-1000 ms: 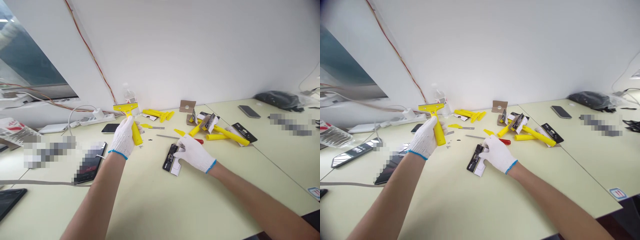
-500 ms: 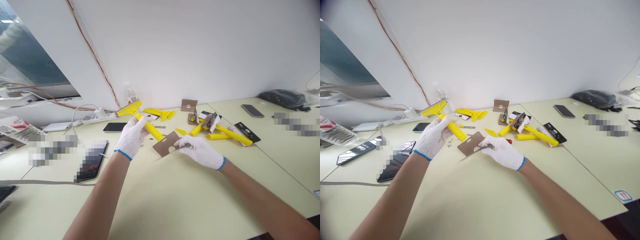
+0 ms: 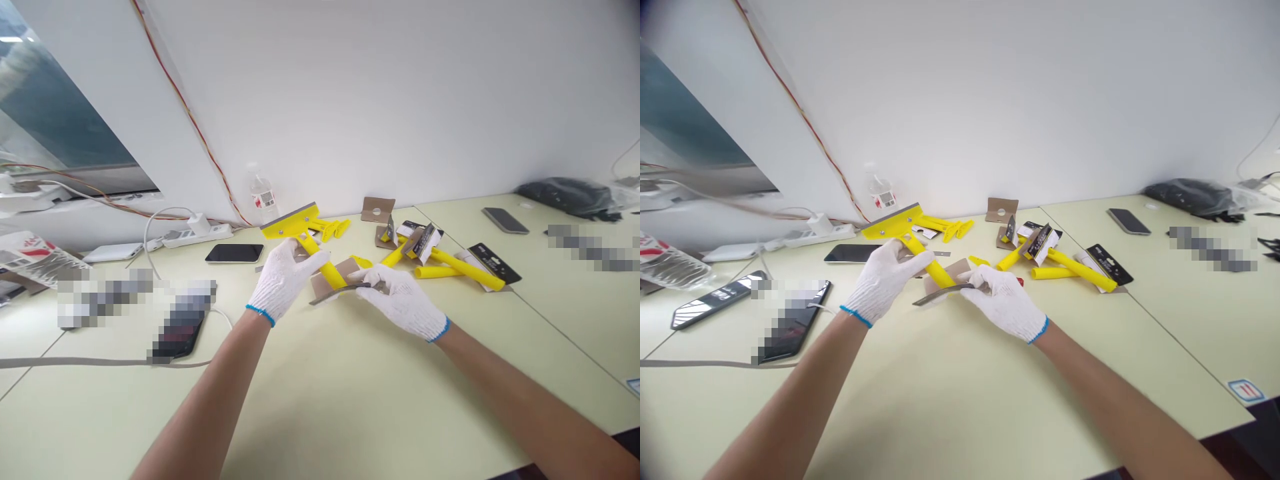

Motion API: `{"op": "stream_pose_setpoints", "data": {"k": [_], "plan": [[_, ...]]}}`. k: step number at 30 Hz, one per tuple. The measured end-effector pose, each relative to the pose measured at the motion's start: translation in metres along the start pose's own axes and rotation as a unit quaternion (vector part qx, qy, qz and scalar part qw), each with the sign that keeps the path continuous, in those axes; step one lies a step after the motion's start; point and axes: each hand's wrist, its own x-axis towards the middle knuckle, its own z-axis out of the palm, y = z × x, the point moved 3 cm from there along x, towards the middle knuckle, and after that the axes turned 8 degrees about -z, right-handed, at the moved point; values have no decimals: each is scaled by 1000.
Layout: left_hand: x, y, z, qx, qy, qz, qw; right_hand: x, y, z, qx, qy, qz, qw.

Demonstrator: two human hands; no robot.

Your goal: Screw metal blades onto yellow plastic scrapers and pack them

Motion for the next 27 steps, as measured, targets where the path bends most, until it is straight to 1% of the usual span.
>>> {"op": "stream_pose_setpoints", "data": {"k": [2,3,6,8,11,17,20,23,27], "plan": [[1,0,-4,10,25,13,1000,0,0,0,-6,7,1,1000],[1,-1,-5,10,27,15,999,0,-1,0,-9,10,-1,1000],[0,-4,-2,-6,-8,-3,1000,0,-4,2,-15,16,-3,1000],[-1,-6,2,-19,-37,-13,999,-1,-4,4,-20,21,9,1000],[-2,-8,7,-32,-56,-20,998,-2,-2,8,-13,35,27,999],[0,-6,1,-66,-51,-18,996,-4,0,16,-8,29,64,998],[0,-7,0,-61,-57,-34,996,-4,-6,16,9,35,64,997],[0,-7,-1,-54,-57,-42,996,-4,-8,14,-7,34,69,997],[1,-8,-5,-76,-58,-42,994,-3,-9,12,8,38,72,997]]}}
